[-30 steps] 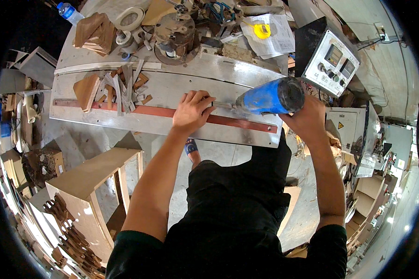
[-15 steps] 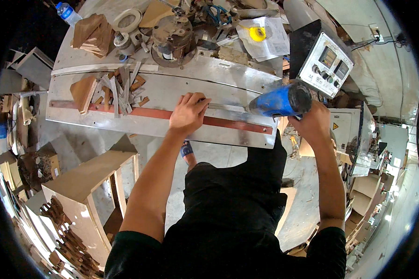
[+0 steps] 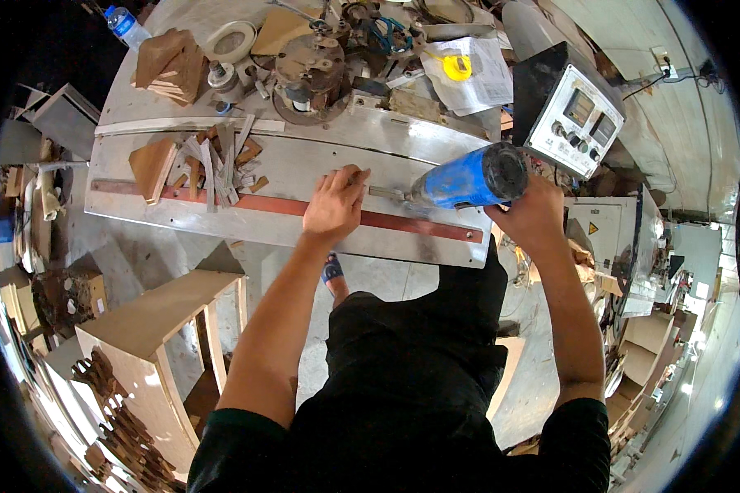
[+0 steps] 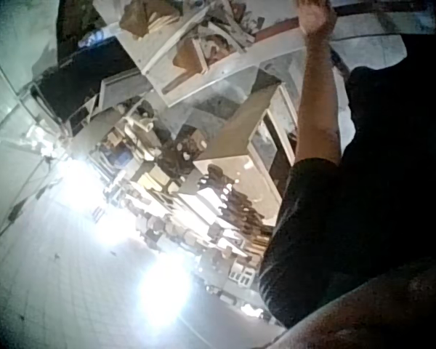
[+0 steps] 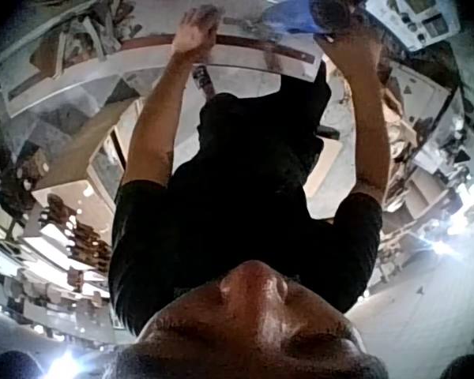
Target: The person applies heat to wood veneer pieces using a heat gun, pressing and smoothing the veneer by hand to ensure a bond.
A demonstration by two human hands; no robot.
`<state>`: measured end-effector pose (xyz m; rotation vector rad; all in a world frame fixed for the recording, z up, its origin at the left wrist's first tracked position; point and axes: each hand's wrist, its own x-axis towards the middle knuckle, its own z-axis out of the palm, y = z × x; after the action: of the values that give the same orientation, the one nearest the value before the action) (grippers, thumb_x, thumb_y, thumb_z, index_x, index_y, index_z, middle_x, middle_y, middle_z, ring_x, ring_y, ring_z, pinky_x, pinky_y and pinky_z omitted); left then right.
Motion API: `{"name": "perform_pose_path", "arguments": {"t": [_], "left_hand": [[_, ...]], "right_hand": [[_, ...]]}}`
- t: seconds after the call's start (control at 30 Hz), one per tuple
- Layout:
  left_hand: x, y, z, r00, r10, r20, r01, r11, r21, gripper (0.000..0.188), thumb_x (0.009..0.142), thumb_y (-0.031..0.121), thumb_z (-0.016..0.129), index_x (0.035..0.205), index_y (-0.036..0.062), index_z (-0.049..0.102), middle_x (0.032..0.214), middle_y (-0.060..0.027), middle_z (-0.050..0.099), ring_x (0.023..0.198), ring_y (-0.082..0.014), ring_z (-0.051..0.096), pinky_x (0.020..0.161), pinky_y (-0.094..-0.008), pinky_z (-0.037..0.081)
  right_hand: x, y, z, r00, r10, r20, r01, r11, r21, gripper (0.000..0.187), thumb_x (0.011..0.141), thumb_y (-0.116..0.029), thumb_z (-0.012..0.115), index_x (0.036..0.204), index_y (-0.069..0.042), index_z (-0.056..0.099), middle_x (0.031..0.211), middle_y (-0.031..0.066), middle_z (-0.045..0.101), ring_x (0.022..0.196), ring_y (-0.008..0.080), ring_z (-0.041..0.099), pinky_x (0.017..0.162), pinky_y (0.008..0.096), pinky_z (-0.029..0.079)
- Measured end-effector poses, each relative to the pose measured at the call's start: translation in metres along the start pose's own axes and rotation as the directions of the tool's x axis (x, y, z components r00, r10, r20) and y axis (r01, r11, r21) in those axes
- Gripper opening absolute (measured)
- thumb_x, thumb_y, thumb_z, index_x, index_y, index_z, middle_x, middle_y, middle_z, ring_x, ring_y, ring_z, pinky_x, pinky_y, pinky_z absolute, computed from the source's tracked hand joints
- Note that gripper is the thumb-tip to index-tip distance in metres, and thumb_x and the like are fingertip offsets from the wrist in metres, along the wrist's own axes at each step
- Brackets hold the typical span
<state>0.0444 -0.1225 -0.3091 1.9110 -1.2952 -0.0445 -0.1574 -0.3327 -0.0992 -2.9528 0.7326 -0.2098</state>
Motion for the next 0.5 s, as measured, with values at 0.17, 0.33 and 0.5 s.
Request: {"name": "perform_pose_path", "arguments": {"t": [0.17,0.33,0.5], "left_hand": [[0.0,-0.002,-0.002,0.966,-0.176,-0.187,0.179,0.984,0.001,0.053,0.095,0.01,0.059,0.146,0.0078,0.048,0.135,-0.0166,0.053,0.117,-0.0375,0.052,0.1,-0.0474,0.043],[0.0,-0.004,-0.005,0.962,-0.174,-0.212,0.174,0.985,-0.019,0.06,0.095,0.017,0.059,0.151,0.0065,0.041,0.139,-0.0182,0.05,0.124,-0.0384,0.049,0.107,-0.0507,0.036],[0.001,0.0,-0.008,0.959,-0.175,-0.224,0.171,0.985,-0.034,0.061,0.095,0.018,0.06,0.151,0.006,0.04,0.141,-0.0183,0.049,0.128,-0.038,0.046,0.11,-0.0511,0.033]], "right_hand": [[0.01,-0.013,0.003,0.995,-0.093,0.03,0.093,0.996,-0.004,0.029,0.066,-0.025,0.085,0.087,-0.01,0.07,0.079,0.0108,0.068,0.073,0.0328,0.068,0.07,0.0437,0.056],[0.018,-0.023,0.007,0.983,-0.186,0.002,0.186,0.982,0.02,0.03,0.064,-0.02,0.086,0.086,-0.009,0.069,0.079,0.0119,0.068,0.072,0.0343,0.068,0.069,0.0451,0.056],[0.023,-0.026,0.011,0.979,-0.205,0.005,0.205,0.978,0.035,0.033,0.064,-0.02,0.087,0.087,-0.006,0.067,0.078,0.0134,0.067,0.073,0.0353,0.067,0.069,0.0457,0.055]]}}
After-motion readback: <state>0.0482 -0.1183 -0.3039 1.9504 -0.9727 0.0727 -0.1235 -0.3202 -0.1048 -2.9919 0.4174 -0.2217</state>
